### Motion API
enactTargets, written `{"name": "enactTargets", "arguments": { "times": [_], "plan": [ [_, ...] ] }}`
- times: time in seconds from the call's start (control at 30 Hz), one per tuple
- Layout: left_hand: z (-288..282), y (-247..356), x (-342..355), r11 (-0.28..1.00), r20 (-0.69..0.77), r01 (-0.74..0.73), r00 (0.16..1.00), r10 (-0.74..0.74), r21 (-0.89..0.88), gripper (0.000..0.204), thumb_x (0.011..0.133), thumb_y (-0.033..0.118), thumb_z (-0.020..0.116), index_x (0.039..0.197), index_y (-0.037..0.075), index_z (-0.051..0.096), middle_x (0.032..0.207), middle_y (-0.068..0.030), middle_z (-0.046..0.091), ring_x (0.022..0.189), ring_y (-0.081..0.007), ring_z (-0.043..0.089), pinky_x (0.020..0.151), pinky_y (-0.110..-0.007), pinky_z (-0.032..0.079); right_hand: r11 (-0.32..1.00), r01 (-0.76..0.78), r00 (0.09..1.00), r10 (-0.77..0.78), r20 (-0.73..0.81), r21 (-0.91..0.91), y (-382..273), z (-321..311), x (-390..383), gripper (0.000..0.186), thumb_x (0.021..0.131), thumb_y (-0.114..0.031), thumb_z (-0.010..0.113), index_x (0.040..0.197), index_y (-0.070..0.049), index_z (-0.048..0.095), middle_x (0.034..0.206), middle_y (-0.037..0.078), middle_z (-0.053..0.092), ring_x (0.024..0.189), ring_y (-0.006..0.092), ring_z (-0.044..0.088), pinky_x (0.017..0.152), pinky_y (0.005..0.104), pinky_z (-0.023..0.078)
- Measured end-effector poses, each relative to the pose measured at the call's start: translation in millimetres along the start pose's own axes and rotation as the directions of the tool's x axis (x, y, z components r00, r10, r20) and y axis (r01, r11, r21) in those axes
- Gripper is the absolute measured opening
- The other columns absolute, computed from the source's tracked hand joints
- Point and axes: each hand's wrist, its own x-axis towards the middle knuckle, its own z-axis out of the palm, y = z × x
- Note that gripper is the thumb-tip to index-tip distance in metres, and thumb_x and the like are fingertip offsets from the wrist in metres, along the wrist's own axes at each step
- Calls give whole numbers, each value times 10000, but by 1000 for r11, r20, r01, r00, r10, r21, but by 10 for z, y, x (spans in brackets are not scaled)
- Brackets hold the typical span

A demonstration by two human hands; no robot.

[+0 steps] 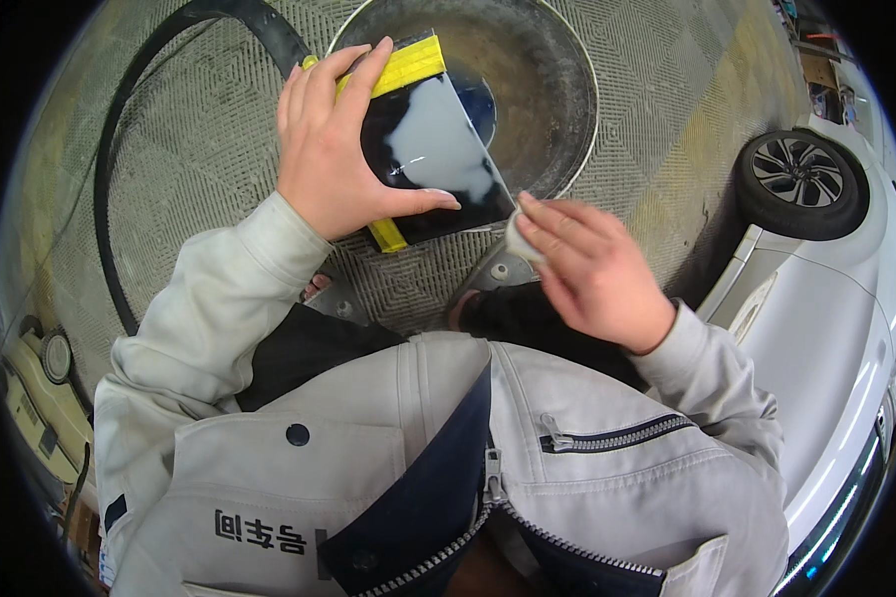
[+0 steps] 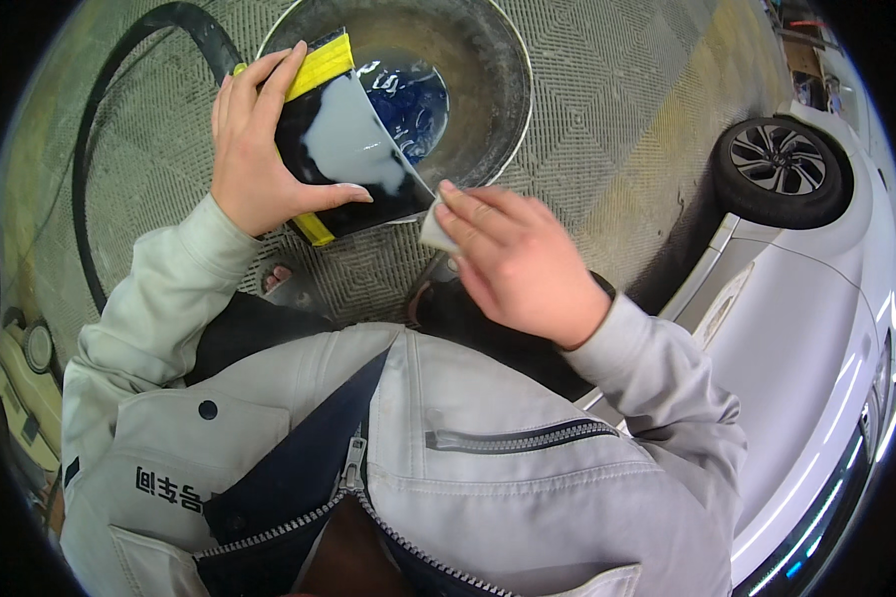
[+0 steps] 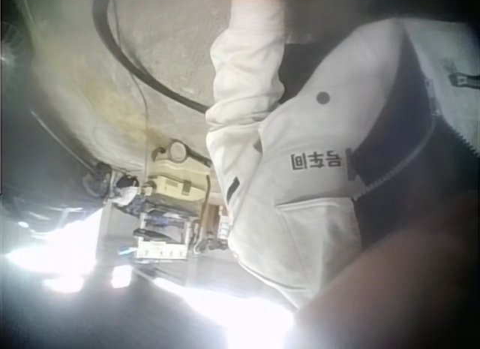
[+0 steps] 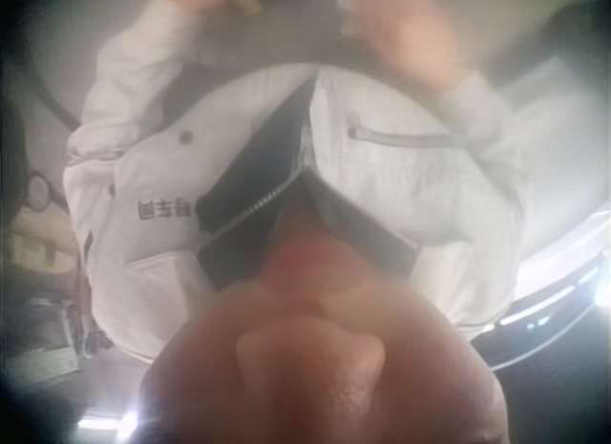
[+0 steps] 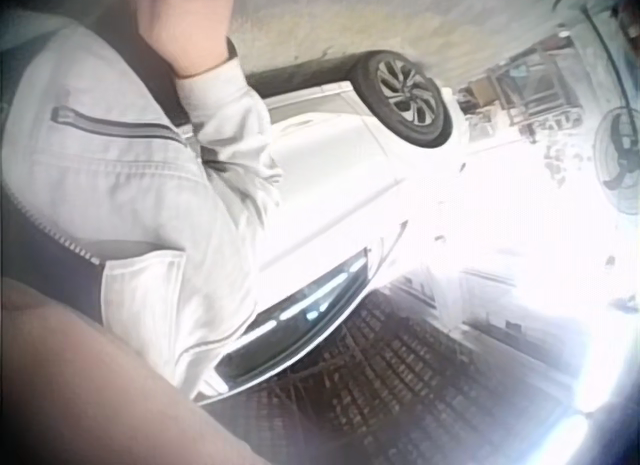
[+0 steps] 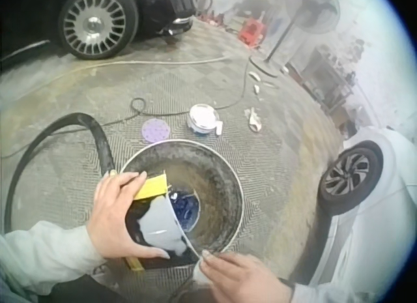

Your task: The person sits on the floor and sands a small black car part with yellow tape using a sanding block. They repeatedly rub the surface, dip the part in water, and continue sanding until the clip ends.

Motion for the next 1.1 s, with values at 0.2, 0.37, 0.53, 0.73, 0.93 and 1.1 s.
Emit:
{"name": "enactTargets", "arguments": {
  "times": [0.2,0.37,0.53,0.73,0.93,1.1],
  "plan": [
    [-11,26,-12,1000,-18,7,1000,-7,-18,1459,511,584,1123,1733,50,531,1635,-172,573,1454,-442,557,1297,-603,367,984,64,960,-15,-281,168,24,24,410,463,1005,-67,792,1448,63,757,1484,239,772,1245,440,761,1098,496,618],
    [17,-13,2,999,-32,-3,999,2,-33,1485,520,702,1100,1744,92,521,1632,-193,559,1519,-466,524,1350,-701,284,987,29,911,38,-411,156,-3,331,874,347,1084,-80,734,1402,46,792,1411,252,804,1169,430,789,1047,456,632],
    [20,-26,4,999,-24,14,1000,-15,-39,1469,510,672,1112,1732,96,535,1634,-183,563,1508,-462,525,1338,-693,298,964,26,923,79,-377,266,78,205,1193,266,1090,-130,730,1269,43,822,1231,227,841,1030,410,804,915,440,656],
    [0,-16,34,1000,-27,-3,1000,2,-31,1431,507,622,1129,1718,110,562,1597,-173,577,1461,-465,540,1311,-661,331,970,-46,952,116,-284,241,101,137,1231,249,1051,-135,749,1222,32,821,1105,189,832,985,401,793,880,460,655],
    [-17,38,-39,1000,21,-7,1000,7,-24,1422,507,639,1123,1718,132,577,1585,-181,577,1449,-463,549,1310,-662,332,977,140,959,-94,-268,159,155,160,825,419,1005,-17,784,1420,44,796,1329,257,822,1143,453,789,1011,488,648],
    [-22,35,-43,1000,11,-23,1000,23,-17,1418,515,664,1114,1718,140,579,1587,-178,576,1456,-465,546,1313,-667,328,991,112,987,-102,-125,69,59,145,308,547,934,-5,795,1475,60,750,1490,241,765,1316,437,757,1077,505,621]
  ]
}}
